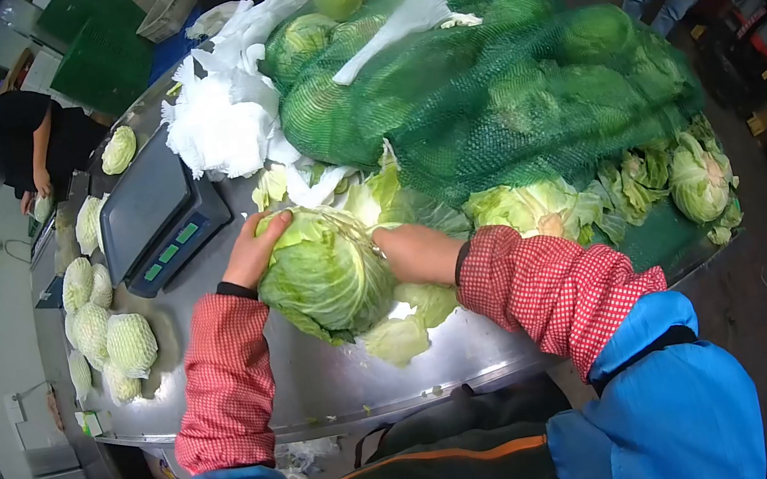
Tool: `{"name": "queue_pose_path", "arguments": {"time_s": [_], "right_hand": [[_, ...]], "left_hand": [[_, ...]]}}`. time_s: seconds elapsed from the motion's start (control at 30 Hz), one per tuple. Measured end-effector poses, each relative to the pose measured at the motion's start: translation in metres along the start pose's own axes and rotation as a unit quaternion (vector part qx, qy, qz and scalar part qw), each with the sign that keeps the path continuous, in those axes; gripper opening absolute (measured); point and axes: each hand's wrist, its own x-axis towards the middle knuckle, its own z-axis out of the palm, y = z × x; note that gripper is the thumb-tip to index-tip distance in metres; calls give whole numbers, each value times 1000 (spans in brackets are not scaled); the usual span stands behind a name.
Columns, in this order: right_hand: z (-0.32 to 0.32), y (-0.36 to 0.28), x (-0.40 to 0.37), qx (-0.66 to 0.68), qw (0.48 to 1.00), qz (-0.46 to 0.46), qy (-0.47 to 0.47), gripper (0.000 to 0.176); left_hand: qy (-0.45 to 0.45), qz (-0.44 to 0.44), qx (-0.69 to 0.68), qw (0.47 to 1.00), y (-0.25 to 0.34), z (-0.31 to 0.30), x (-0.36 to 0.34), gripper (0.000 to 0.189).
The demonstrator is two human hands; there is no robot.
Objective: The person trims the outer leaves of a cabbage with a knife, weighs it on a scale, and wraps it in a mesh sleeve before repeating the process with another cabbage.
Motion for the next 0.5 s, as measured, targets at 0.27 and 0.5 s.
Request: {"name": "queue_pose_path", "arguments": {"time_s": [0.27, 0.5], "right_hand": [[25, 7, -11, 5, 999, 2, 34, 23], [42, -6, -24, 15, 998, 50, 29, 21]], "left_hand": [[-38, 36, 0, 999, 5, 8, -3, 85], [-72, 6, -10, 997, 23, 3, -21, 80]]}}
